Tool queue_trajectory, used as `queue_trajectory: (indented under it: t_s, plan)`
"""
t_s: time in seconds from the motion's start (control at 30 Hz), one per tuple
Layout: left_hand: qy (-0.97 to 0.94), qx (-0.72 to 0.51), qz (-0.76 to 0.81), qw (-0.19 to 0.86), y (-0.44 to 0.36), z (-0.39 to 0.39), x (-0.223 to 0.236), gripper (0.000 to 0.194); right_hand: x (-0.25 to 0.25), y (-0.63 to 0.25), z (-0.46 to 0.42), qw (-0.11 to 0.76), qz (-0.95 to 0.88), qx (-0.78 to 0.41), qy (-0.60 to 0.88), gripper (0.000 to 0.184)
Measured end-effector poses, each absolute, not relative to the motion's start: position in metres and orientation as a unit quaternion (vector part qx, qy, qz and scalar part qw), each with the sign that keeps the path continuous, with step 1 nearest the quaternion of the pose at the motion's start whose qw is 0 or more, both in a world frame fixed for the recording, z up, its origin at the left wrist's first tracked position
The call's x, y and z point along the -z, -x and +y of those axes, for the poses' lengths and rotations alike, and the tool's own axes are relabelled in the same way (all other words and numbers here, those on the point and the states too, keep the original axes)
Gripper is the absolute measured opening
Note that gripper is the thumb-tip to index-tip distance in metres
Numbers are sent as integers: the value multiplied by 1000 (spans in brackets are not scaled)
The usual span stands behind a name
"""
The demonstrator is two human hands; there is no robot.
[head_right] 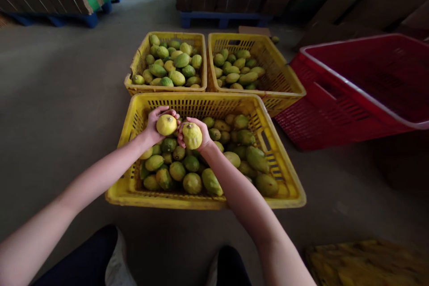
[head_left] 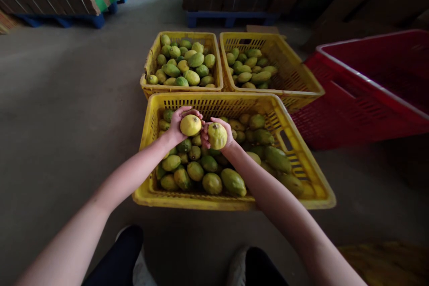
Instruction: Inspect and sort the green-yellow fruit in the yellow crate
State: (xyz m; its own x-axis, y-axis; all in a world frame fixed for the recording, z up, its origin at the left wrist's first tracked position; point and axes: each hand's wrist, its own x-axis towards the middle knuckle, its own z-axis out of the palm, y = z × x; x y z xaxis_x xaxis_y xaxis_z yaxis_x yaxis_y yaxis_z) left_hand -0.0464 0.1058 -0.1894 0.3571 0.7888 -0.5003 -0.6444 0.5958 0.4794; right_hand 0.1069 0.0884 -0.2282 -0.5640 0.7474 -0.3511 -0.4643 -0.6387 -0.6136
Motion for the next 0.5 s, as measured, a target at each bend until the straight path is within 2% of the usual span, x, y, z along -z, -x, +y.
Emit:
queue_trajectory:
  t_s: [0.13,0.23,0.3,0.4,0.5]
  plan:
    - [-33,-503,412,759,43,110,194,27,228,-101,91,467,-127,-811,328,37]
    - [-13,-512,420,749,43,113,197,17,231,-100,95,521,-76,-775,350,30]
    - [6,-496,424,758,43,114,200,17,236,-102,98,530,-55,-760,372,26]
    - [47,-476,442,759,42,115,204,26,250,-105,102,510,-26,-738,441,20]
    - [42,-473,456,752,40,115,209,21,265,-107,104,484,-24,-730,483,19]
